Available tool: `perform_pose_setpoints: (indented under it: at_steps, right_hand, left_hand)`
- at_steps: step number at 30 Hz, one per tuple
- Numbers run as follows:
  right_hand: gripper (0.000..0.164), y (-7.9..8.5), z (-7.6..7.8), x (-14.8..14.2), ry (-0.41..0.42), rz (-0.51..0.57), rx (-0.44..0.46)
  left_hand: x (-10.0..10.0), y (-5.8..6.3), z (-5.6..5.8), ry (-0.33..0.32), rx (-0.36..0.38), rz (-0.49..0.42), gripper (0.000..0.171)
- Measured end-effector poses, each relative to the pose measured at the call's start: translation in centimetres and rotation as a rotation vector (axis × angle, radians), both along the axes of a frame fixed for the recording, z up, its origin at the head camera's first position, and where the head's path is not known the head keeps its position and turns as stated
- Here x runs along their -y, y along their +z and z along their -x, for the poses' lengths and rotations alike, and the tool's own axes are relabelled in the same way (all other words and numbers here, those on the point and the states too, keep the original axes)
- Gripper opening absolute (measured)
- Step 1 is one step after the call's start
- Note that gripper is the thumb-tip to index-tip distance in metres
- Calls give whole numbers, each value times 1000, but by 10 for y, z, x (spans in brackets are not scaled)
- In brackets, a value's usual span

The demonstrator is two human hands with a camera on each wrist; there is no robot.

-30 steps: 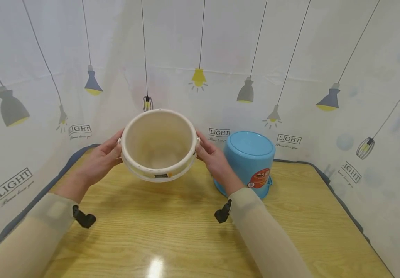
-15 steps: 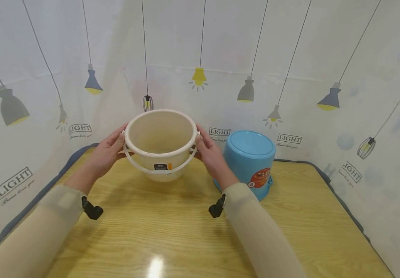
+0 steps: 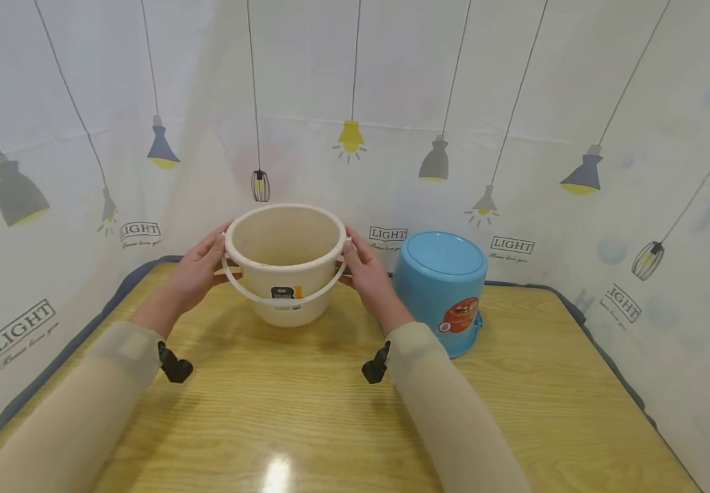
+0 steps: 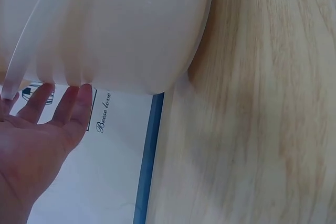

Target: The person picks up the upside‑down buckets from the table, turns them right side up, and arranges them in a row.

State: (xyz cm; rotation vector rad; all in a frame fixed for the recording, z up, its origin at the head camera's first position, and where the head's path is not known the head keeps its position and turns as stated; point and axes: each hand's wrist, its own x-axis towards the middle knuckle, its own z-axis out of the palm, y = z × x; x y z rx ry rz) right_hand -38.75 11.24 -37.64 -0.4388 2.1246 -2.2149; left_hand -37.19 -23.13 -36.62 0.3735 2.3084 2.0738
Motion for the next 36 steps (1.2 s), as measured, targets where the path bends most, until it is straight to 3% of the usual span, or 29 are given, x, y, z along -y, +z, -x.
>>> perform_pose_setpoints:
  at_steps: [14,22,25,29,32,36]
  right_hand:
    - [53,-9,9,1,28,-41,9]
    - [56,-7,6,1,14,-112,-2]
    - [65,-2,1,3,-41,-190,-20]
    - [84,6,-11,6,-149,-298,7]
    - [89,12,-24,4,-164,-308,11]
    - [83,16,-43,-4,-137,-302,-23]
  left_hand:
    - [5,-7,3,-41,31,4,62]
    - [9,-11,5,-56,25,63,66]
    - [9,-12,2,3,3,83,70]
    - [9,-14,-6,164,-59,117,70]
    - [10,-15,-14,254,-97,157,65]
    - [10,-17,-27,299,-128,164,61]
